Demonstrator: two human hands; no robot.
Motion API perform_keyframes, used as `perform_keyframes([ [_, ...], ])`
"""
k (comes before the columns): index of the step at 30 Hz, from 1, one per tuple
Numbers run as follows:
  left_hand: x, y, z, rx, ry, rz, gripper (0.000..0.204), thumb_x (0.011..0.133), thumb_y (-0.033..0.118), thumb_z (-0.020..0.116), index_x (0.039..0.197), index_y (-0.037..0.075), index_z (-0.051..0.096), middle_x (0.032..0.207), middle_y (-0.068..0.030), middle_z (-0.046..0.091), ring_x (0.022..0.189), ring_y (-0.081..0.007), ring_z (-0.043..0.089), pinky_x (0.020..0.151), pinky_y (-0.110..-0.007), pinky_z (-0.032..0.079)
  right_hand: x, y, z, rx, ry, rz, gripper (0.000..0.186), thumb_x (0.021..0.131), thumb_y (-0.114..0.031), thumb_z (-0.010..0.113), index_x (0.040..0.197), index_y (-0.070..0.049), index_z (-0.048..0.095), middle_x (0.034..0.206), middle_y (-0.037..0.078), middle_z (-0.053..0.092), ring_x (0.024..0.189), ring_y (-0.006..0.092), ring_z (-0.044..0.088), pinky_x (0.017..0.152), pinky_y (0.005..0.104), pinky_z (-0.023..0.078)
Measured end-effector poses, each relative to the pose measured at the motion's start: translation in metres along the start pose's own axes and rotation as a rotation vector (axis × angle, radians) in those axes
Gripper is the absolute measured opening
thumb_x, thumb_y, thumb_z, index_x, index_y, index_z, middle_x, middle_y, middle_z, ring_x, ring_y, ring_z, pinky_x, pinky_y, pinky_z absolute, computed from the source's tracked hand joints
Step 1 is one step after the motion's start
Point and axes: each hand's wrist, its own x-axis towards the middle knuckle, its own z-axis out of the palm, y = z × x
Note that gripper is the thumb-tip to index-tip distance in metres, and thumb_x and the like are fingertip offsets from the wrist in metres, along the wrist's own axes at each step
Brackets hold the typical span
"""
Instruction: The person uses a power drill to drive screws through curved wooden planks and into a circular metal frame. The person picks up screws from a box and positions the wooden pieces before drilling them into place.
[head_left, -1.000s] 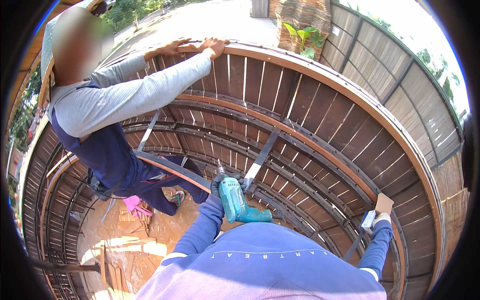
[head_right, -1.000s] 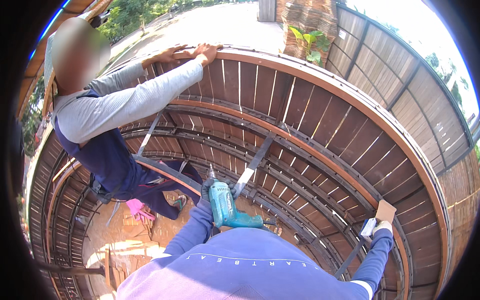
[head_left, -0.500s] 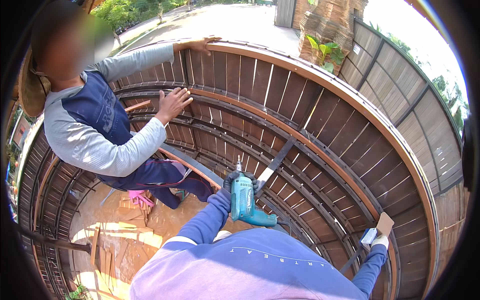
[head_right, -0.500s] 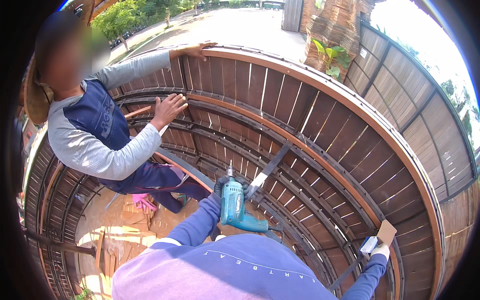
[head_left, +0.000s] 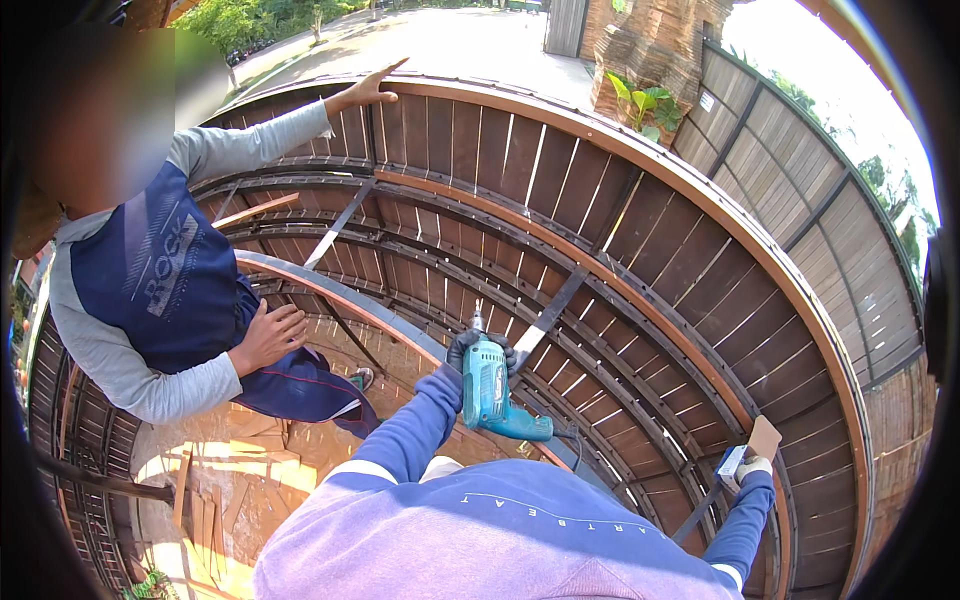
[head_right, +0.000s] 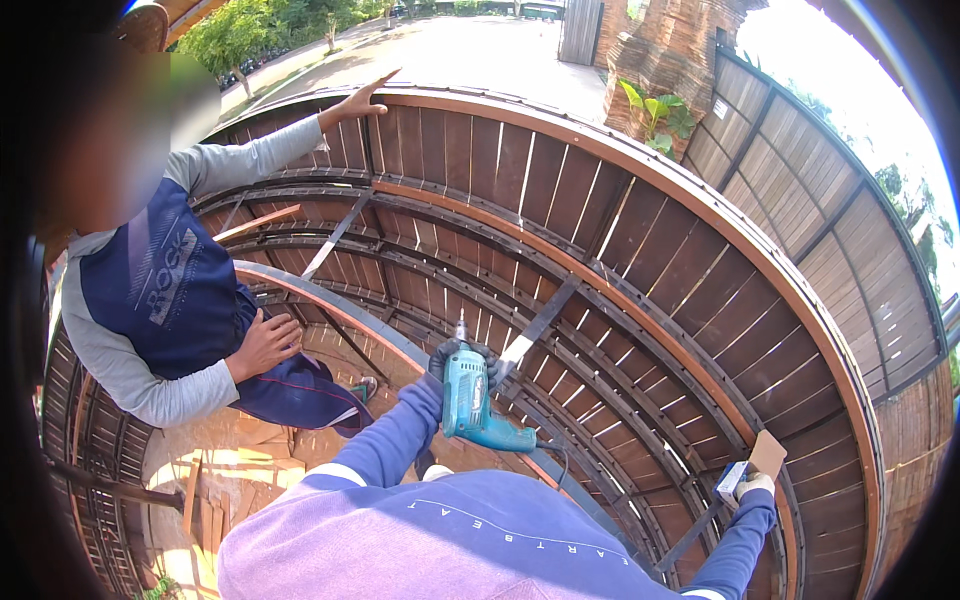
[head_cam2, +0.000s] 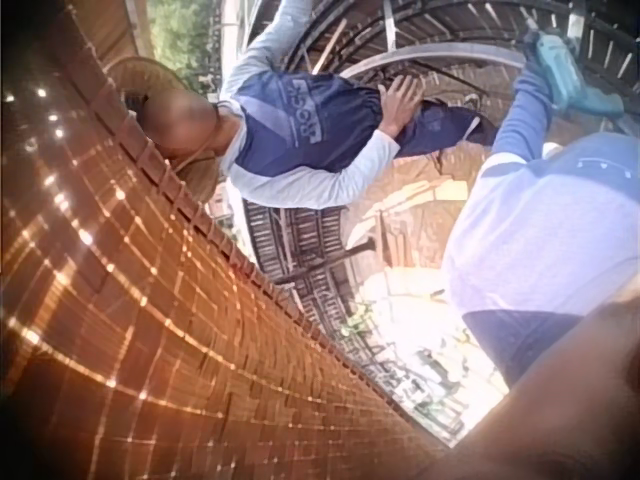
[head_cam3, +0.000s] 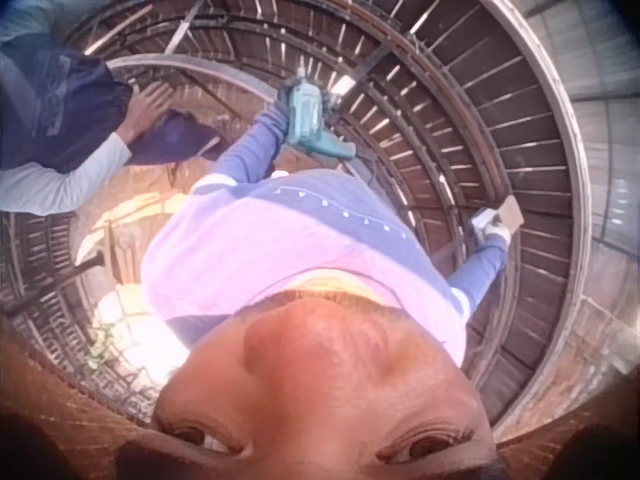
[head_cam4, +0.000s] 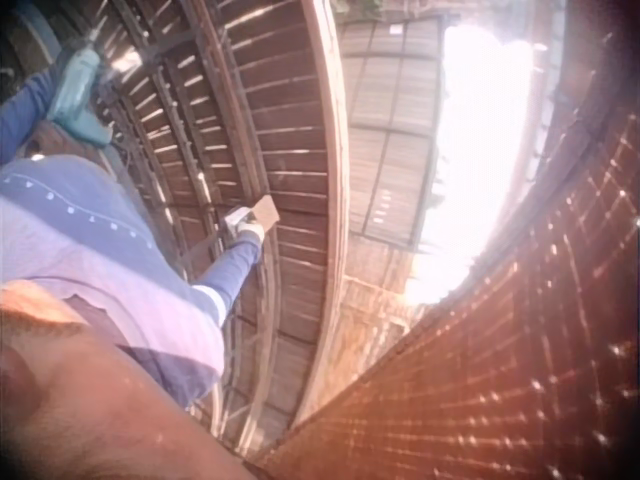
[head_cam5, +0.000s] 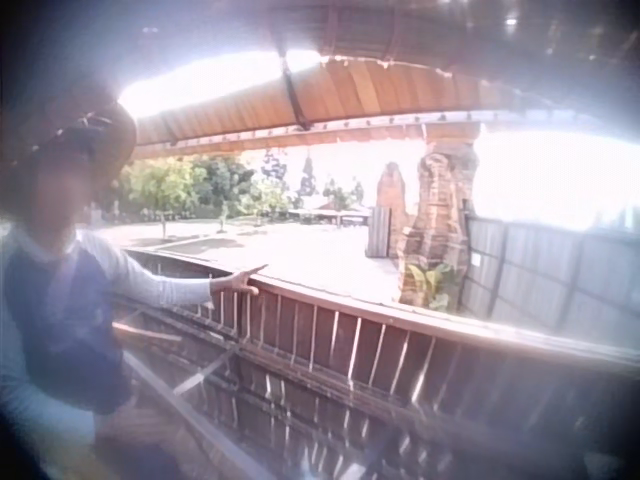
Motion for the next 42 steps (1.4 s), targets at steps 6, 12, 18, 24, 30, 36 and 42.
perform_keyframes([
  [6,0.002,-0.001,-0.007,-0.012,-0.072,0.015,0.058,0.078,0.048,0.079,0.107,-0.002,0.073,0.100,-0.0225,0.071,0.096,-0.0384,0.069,0.096,-0.051,0.058,0.043,0.017,0.041,-0.050,0.049,-0.019,0.024,0.088,-0.019,0.067,0.100,-0.003,0.081,0.102,0.023,0.077,0.105,0.0368,0.075,0.094,0.0439,0.058],
  [12,0.001,0.003,-0.015,-0.013,-0.085,-0.037,0.058,0.078,0.049,0.078,0.109,0.000,0.073,0.101,-0.0191,0.070,0.099,-0.0379,0.067,0.094,-0.052,0.056,0.046,0.042,0.054,0.120,0.157,-0.001,0.023,0.088,-0.011,0.063,0.101,-0.001,0.079,0.098,0.026,0.076,0.097,0.0418,0.075,0.088,0.0469,0.058],
  [18,0.003,-0.002,-0.022,-0.041,-0.129,0.013,0.058,0.081,0.048,0.078,0.111,-0.001,0.073,0.100,-0.0220,0.071,0.097,-0.0392,0.068,0.098,-0.055,0.055,-0.003,0.019,0.015,0.129,0.285,0.016,0.018,0.085,-0.006,0.060,0.091,0.000,0.076,0.091,0.026,0.076,0.090,0.0414,0.074,0.087,0.0461,0.057],
  [24,0.018,-0.010,-0.015,-0.032,-0.174,-0.037,0.066,0.081,0.055,0.077,0.118,0.001,0.070,0.110,-0.0197,0.070,0.096,-0.0375,0.072,0.089,-0.054,0.062,-0.028,0.060,0.004,0.464,0.431,0.048,0.024,0.090,-0.008,0.061,0.108,0.001,0.074,0.095,0.021,0.077,0.090,0.0339,0.074,0.085,0.0425,0.057],
  [30,0.005,-0.008,-0.004,0.184,-0.146,0.024,0.055,0.088,0.056,0.071,0.115,0.009,0.063,0.104,-0.0116,0.062,0.096,-0.0286,0.063,0.085,-0.045,0.058,-0.047,0.021,-0.034,0.901,0.284,0.190,0.011,0.091,-0.006,0.062,0.092,-0.005,0.073,0.073,0.012,0.071,0.062,0.0203,0.070,0.058,0.0368,0.056],
  [36,0.009,-0.013,0.003,0.227,-0.178,0.020,0.054,0.090,0.055,0.070,0.117,0.009,0.061,0.102,-0.0104,0.061,0.094,-0.0255,0.062,0.085,-0.043,0.058,-0.060,0.042,-0.033,0.717,0.290,0.152,0.015,0.089,-0.009,0.066,0.097,-0.007,0.079,0.090,0.013,0.078,0.084,0.0256,0.076,0.076,0.0383,0.060],
  [42,0.002,-0.007,0.004,0.224,-0.225,0.017,0.054,0.090,0.054,0.070,0.117,0.009,0.061,0.102,-0.0105,0.061,0.095,-0.0255,0.062,0.086,-0.043,0.058,-0.051,0.014,-0.046,0.172,0.147,-0.022,0.022,0.087,-0.018,0.067,0.101,-0.010,0.082,0.103,0.016,0.078,0.099,0.0330,0.075,0.094,0.0412,0.058],
])
